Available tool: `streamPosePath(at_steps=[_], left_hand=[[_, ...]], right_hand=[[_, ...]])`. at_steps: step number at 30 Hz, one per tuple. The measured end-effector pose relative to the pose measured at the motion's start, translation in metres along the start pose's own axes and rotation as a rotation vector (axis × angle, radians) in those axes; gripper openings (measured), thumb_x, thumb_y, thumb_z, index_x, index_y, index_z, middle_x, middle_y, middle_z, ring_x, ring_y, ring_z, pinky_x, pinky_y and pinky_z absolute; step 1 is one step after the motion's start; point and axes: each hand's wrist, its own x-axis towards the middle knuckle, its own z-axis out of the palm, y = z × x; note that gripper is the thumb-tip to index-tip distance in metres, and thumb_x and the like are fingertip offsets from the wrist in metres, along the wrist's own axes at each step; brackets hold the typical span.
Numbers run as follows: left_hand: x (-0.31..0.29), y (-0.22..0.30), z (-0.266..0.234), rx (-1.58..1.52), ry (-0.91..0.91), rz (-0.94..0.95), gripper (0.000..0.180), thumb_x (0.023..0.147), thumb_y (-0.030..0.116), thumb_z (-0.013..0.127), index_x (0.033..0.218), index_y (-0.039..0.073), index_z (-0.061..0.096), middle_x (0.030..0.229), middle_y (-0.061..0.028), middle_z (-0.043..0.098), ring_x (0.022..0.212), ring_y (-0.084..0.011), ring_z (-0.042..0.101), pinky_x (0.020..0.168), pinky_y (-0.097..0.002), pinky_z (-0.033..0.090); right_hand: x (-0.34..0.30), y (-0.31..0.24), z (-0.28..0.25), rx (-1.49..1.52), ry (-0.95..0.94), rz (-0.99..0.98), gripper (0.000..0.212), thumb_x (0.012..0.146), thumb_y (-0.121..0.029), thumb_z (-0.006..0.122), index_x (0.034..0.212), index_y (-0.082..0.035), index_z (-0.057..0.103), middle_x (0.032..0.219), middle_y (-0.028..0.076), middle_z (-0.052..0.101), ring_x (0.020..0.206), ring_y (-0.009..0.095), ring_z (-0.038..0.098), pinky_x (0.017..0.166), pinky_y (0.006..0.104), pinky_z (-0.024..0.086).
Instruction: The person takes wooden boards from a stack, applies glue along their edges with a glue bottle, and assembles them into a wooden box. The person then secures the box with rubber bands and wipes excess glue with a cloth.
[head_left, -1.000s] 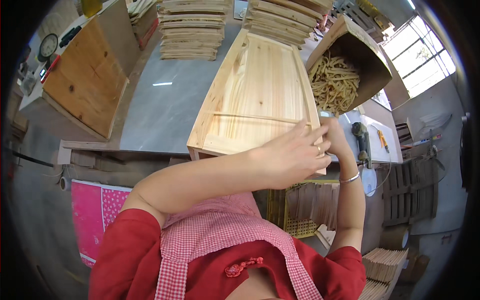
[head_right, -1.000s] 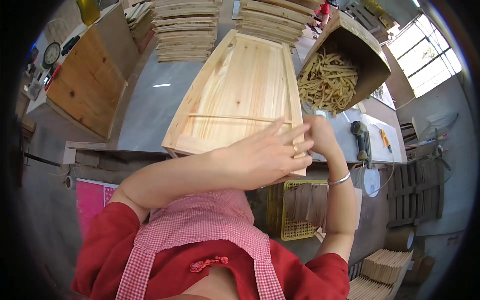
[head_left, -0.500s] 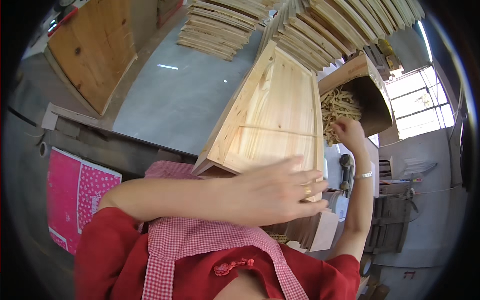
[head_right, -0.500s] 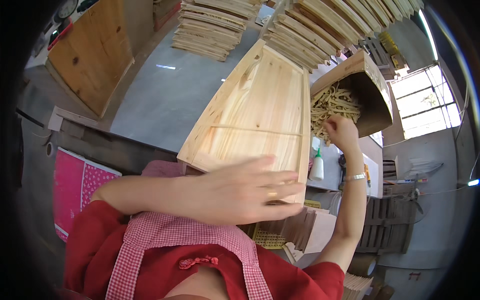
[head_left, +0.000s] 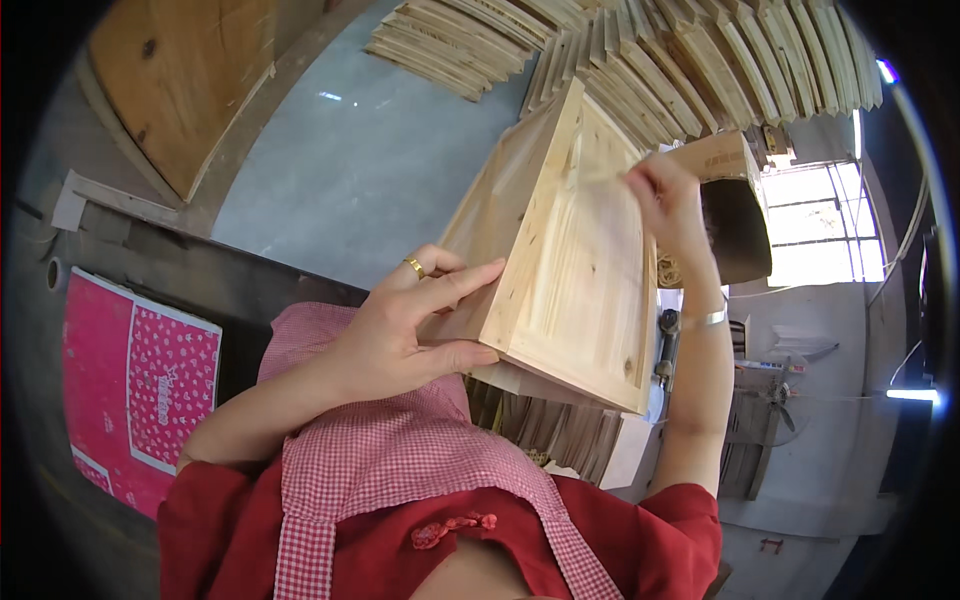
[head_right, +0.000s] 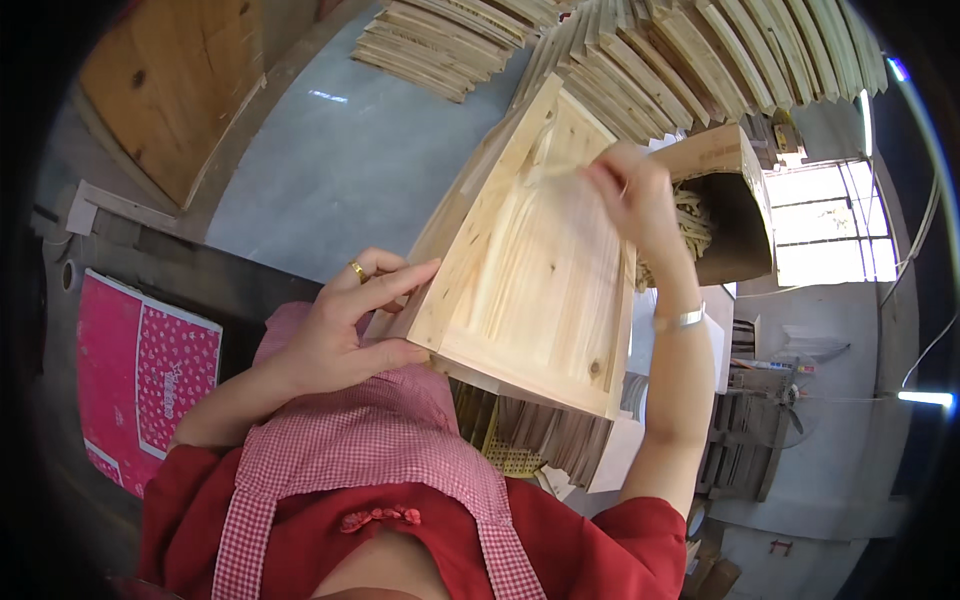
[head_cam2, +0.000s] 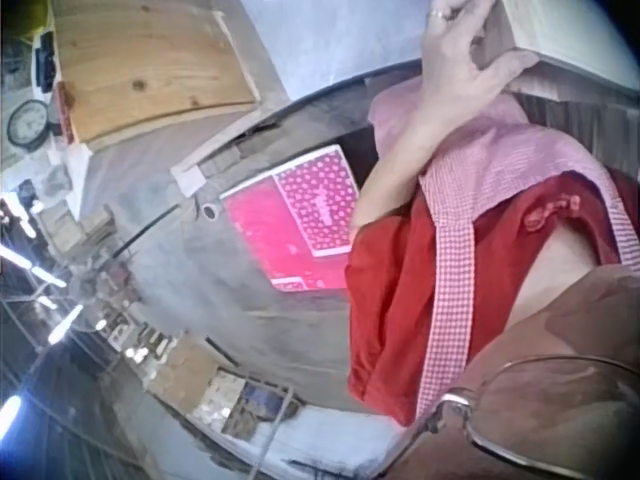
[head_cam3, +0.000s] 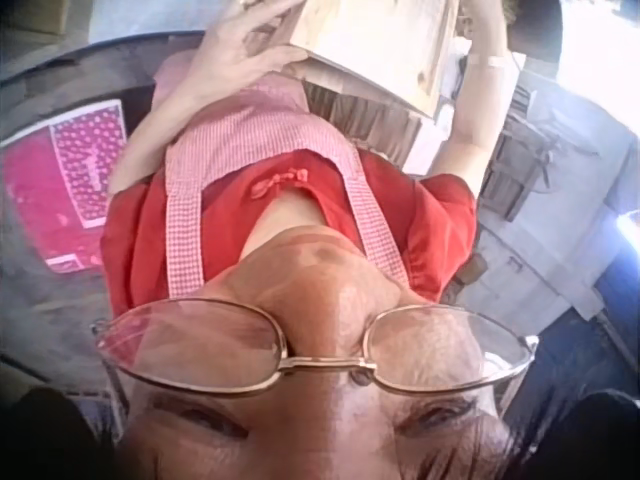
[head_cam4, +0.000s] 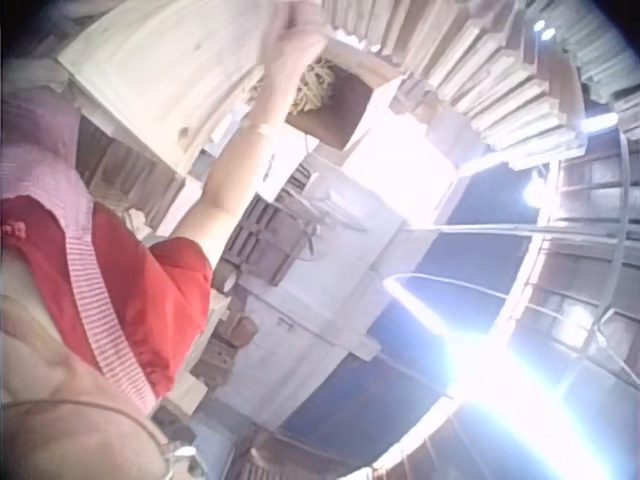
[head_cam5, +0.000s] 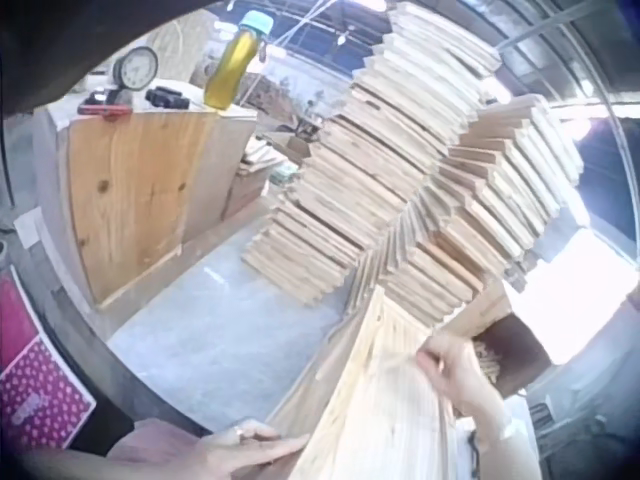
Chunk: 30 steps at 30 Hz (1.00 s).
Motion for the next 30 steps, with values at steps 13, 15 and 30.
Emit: streamPosePath(at_steps=[13, 15, 30], left_hand=[[0.008, -0.008, -0.005, 0.03, -0.007, 0.021, 0.081, 0.073, 0.025, 0.089, 0.142, 0.002, 0.053, 0.12, -0.0145, 0.055, 0.106, -0.0251, 0.059, 0.089, -0.0349, 0.054], [0.008, -0.006, -0.004, 0.005, -0.014, 0.008, 0.081, 0.073, 0.028, 0.089, 0.142, 0.003, 0.053, 0.119, -0.0145, 0.056, 0.104, -0.0261, 0.059, 0.089, -0.0358, 0.052], [0.0, -0.005, 0.015, 0.093, 0.227, -0.341, 0.088, 0.073, 0.036, 0.089, 0.14, -0.003, 0.048, 0.13, -0.0069, 0.052, 0.122, -0.0192, 0.052, 0.107, -0.0333, 0.039]], right_hand=[[0.001, -0.016, 0.032, -0.15, -0.249, -0.211, 0.047, 0.102, -0.037, 0.049, 0.143, -0.015, 0.056, 0.151, 0.016, 0.045, 0.134, 0.04, 0.045, 0.113, 0.0483, 0.031], [0.008, -0.013, 0.037, -0.188, -0.222, -0.218, 0.05, 0.102, -0.041, 0.046, 0.145, -0.016, 0.054, 0.154, 0.016, 0.042, 0.135, 0.042, 0.043, 0.114, 0.0505, 0.03], [-0.203, 0.147, 0.06, -0.316, 0.204, 0.537, 0.019, 0.089, -0.022, 0.064, 0.09, -0.004, 0.071, 0.101, 0.014, 0.066, 0.095, 0.038, 0.063, 0.082, 0.0472, 0.05]])
